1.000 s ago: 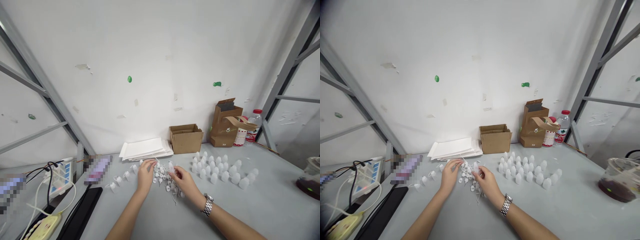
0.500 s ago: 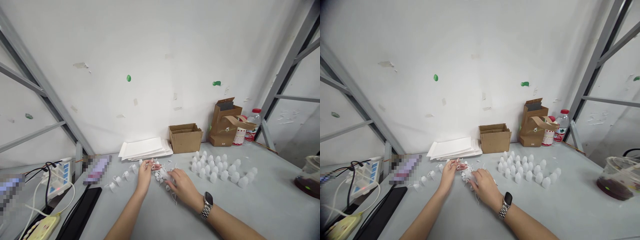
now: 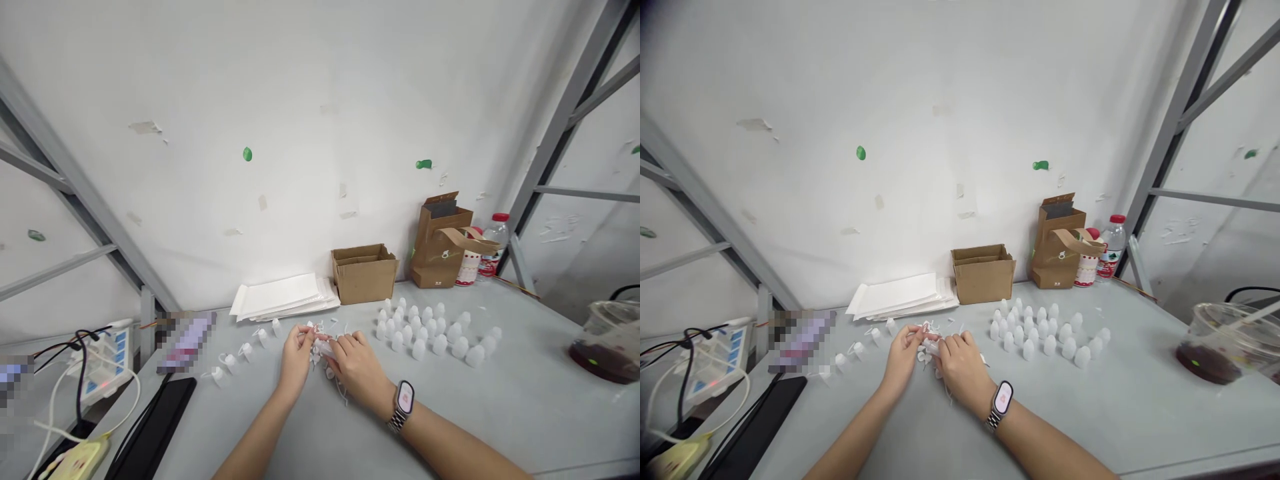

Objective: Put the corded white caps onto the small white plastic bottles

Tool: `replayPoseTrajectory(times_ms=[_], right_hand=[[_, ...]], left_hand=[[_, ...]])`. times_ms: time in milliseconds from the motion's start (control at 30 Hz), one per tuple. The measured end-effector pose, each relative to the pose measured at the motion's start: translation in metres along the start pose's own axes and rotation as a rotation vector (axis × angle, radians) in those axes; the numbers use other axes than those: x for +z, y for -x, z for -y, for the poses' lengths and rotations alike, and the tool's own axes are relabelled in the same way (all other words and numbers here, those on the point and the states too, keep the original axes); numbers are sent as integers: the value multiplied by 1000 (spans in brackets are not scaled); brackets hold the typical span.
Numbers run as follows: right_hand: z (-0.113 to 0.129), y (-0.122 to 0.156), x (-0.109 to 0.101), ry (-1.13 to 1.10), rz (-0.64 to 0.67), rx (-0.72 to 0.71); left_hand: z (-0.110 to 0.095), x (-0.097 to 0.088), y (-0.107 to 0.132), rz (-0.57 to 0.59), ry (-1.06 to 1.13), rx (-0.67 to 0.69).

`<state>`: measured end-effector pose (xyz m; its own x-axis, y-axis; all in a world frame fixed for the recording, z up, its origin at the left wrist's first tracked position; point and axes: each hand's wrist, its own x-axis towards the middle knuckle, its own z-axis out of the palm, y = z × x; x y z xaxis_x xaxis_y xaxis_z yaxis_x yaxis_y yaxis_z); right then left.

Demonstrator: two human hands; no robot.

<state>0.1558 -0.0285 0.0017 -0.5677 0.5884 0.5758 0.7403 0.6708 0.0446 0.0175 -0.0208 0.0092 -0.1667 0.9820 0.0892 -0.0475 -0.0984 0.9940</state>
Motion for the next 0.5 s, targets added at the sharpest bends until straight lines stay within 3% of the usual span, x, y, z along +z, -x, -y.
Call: replayPoseTrajectory(times_ms=[100, 267, 367, 500], right_hand=[[1, 0, 1, 33, -12, 0], [4, 0, 1, 0, -34, 54], [5, 0, -2, -203, -31, 195], [5, -4, -7, -697, 34, 462]], left_hand=[[0, 2, 2, -14, -40, 36], [-4, 3, 4, -2, 31, -17], [-5, 3, 5, 66, 141, -47], [-7, 3, 5, 158, 226, -82]])
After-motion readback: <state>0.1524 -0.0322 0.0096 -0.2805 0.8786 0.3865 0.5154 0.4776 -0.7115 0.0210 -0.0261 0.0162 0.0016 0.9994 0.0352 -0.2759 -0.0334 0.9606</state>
